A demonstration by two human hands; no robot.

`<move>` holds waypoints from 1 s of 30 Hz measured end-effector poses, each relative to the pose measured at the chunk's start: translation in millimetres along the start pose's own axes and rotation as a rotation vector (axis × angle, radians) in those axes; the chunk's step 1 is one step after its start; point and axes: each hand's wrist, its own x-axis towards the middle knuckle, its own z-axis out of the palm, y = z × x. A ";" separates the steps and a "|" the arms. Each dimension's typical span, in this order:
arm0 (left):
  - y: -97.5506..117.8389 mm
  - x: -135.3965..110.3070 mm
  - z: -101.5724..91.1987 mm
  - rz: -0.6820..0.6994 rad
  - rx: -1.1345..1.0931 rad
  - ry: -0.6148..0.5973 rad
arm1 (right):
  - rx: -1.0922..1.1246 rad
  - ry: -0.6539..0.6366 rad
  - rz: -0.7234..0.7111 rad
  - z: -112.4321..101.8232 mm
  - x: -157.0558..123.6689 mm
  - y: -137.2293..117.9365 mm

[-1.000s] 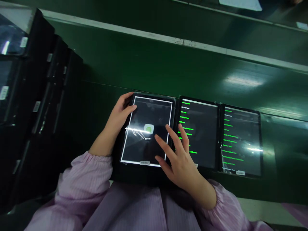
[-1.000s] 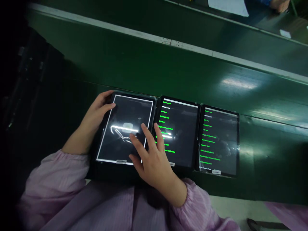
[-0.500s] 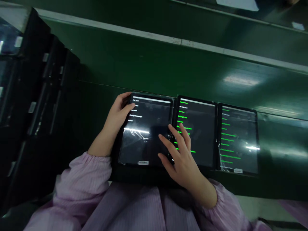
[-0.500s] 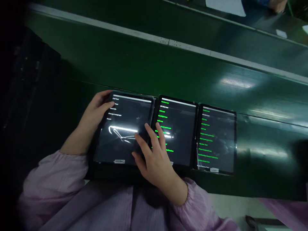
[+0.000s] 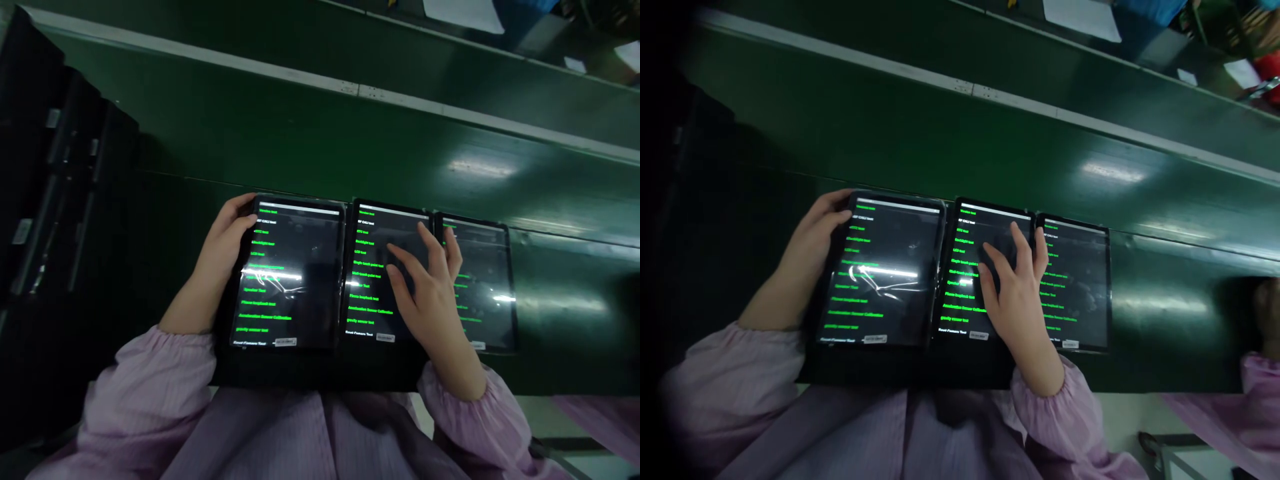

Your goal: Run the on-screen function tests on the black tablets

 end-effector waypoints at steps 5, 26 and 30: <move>-5.5 3.1 -6.5 0.040 -0.067 -0.110 | 0.026 -0.061 0.021 6.4 -1.9 5.0; 5.7 -5.4 -15.3 0.043 -0.078 -0.123 | -0.218 0.188 0.234 -44.0 -40.5 78.1; 2.0 -19.0 -16.7 0.016 -0.028 -0.080 | -0.182 0.154 0.257 -36.9 -39.4 81.9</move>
